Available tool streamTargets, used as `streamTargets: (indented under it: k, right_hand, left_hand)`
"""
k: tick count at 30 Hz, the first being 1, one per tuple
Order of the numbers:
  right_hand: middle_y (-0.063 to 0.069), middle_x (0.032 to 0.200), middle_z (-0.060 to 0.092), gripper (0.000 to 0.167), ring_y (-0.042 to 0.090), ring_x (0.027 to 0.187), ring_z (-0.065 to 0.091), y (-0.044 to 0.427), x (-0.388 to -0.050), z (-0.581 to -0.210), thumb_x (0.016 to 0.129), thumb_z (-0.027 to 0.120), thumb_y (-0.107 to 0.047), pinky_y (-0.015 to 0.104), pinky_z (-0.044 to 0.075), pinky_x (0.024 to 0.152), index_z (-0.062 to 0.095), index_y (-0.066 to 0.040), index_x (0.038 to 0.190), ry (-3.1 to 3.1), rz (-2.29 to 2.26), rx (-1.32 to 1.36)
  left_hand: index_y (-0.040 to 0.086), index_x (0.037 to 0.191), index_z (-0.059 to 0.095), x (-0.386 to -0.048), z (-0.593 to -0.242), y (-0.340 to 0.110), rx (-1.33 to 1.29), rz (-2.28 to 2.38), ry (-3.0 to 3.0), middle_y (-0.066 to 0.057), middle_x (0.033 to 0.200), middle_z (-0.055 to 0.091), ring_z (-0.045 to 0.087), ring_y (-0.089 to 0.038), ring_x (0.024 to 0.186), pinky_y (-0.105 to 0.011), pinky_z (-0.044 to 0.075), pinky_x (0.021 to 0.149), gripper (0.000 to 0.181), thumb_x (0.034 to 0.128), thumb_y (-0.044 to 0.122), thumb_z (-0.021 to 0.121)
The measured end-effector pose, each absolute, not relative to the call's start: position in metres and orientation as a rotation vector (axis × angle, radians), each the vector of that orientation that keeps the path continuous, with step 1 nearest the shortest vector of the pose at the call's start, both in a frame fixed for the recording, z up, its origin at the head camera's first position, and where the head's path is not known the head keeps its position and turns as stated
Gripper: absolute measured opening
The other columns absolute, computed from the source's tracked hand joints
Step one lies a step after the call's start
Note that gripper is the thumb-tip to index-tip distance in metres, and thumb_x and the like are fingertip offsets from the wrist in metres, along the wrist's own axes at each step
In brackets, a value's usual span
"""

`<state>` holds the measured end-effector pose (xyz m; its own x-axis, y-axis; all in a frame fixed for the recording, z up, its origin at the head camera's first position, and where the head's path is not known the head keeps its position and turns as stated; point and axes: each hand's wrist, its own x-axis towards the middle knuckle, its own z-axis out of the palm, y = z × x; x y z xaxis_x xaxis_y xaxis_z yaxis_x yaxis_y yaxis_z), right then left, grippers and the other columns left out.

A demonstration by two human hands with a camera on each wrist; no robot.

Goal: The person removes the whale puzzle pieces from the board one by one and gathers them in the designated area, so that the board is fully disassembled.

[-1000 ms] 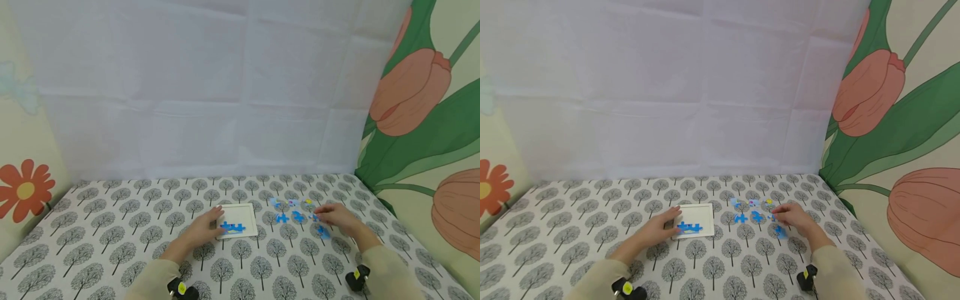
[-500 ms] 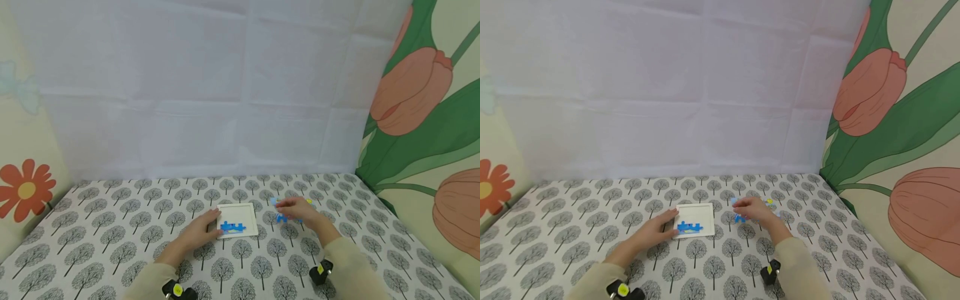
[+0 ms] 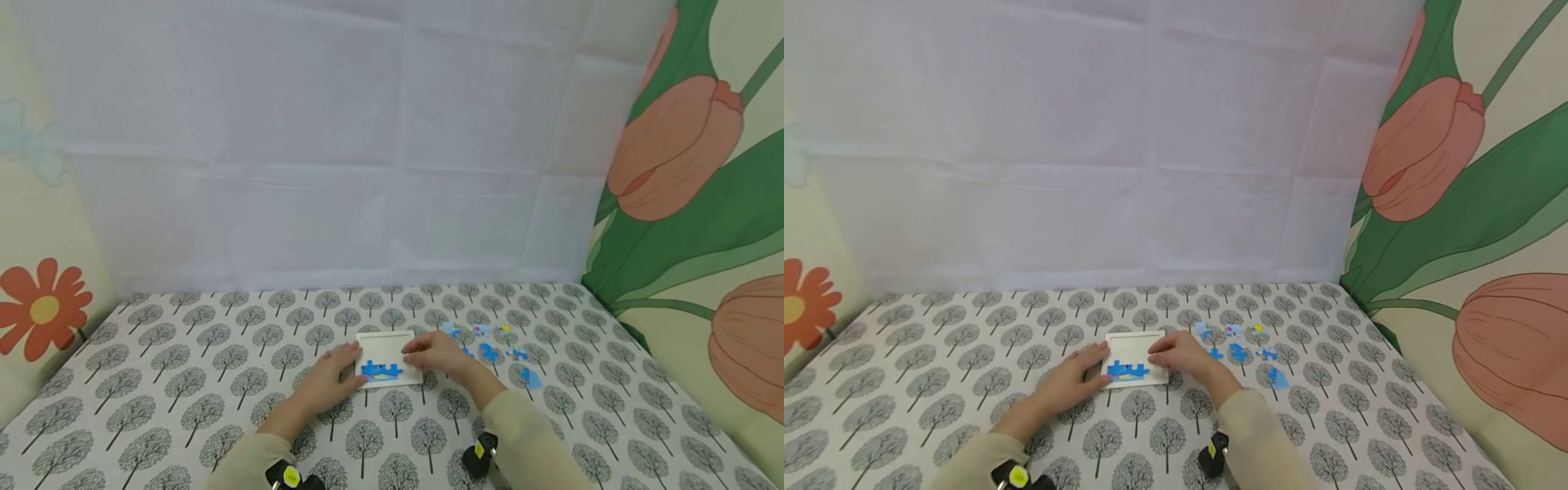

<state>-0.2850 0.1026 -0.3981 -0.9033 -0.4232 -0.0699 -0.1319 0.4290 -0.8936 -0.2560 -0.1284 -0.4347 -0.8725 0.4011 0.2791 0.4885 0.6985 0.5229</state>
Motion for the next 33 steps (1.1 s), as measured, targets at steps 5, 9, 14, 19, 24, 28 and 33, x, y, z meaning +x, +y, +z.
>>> streamTargets:
  k: [5, 9, 14, 19, 24, 28, 33]
  right_hand:
    - [0.002, 0.082, 0.059, 0.021, 0.015, 0.069, 0.052, 0.093, -0.283, -0.402, 0.081, 0.061, -0.012, 0.027, 0.046, 0.055, 0.062, 0.001, 0.097, 2.423, -1.441, -0.451]
    - [0.000, 0.084, 0.059, 0.019, 0.015, 0.074, 0.052, 0.089, -0.282, -0.405, 0.080, 0.062, -0.014, 0.029, 0.045, 0.059, 0.064, -0.003, 0.095, 2.505, -1.361, -0.425]
    - [-0.005, 0.082, 0.059, 0.015, 0.011, 0.076, 0.052, 0.085, -0.281, -0.411, 0.077, 0.065, -0.016, 0.029, 0.044, 0.066, 0.066, -0.009, 0.091, 2.612, -1.254, -0.474]
    - [-0.004, 0.078, 0.057, 0.014, 0.011, 0.070, 0.051, 0.082, -0.279, -0.414, 0.076, 0.065, -0.011, 0.028, 0.043, 0.062, 0.067, -0.007, 0.089, 2.653, -1.246, -0.560]
    - [-0.004, 0.072, 0.055, 0.014, 0.011, 0.064, 0.048, 0.080, -0.279, -0.416, 0.072, 0.067, -0.008, 0.026, 0.042, 0.056, 0.068, -0.007, 0.086, 2.694, -1.242, -0.553]
    - [-0.004, 0.073, 0.054, 0.014, 0.012, 0.064, 0.048, 0.078, -0.278, -0.418, 0.071, 0.067, -0.008, 0.026, 0.042, 0.057, 0.067, -0.008, 0.085, 2.691, -1.235, -0.546]
    - [-0.004, 0.077, 0.053, 0.012, 0.012, 0.068, 0.048, 0.078, -0.279, -0.418, 0.071, 0.067, -0.008, 0.027, 0.041, 0.061, 0.066, -0.009, 0.083, 2.694, -1.221, -0.532]
  left_hand:
    - [-0.006, 0.122, 0.045, -0.256, -0.436, -0.129, -0.730, -0.914, -2.764, -0.017, 0.130, 0.038, 0.028, -0.034, 0.120, -0.048, 0.016, 0.099, 0.052, 0.0823, 0.024, 0.058]
    - [-0.006, 0.121, 0.046, -0.256, -0.435, -0.129, -0.728, -0.932, -2.763, -0.017, 0.129, 0.038, 0.028, -0.034, 0.120, -0.049, 0.016, 0.098, 0.052, 0.0816, 0.024, 0.059]
    - [-0.006, 0.121, 0.046, -0.256, -0.436, -0.129, -0.737, -0.938, -2.750, -0.017, 0.129, 0.038, 0.028, -0.034, 0.120, -0.049, 0.016, 0.098, 0.050, 0.0814, 0.022, 0.059]
    - [-0.006, 0.120, 0.047, -0.257, -0.437, -0.129, -0.727, -0.927, -2.742, -0.017, 0.128, 0.039, 0.029, -0.034, 0.120, -0.049, 0.016, 0.098, 0.048, 0.0822, 0.021, 0.058]
    - [-0.006, 0.120, 0.048, -0.256, -0.436, -0.128, -0.704, -0.917, -2.746, -0.017, 0.128, 0.040, 0.030, -0.034, 0.119, -0.049, 0.017, 0.098, 0.048, 0.0816, 0.021, 0.059]
    - [-0.006, 0.119, 0.048, -0.254, -0.434, -0.127, -0.677, -0.943, -2.754, -0.017, 0.127, 0.040, 0.030, -0.034, 0.119, -0.048, 0.017, 0.098, 0.048, 0.0806, 0.020, 0.060]
    - [-0.006, 0.119, 0.048, -0.252, -0.430, -0.125, -0.663, -0.980, -2.766, -0.017, 0.128, 0.040, 0.030, -0.033, 0.120, -0.048, 0.016, 0.098, 0.048, 0.0808, 0.021, 0.060]
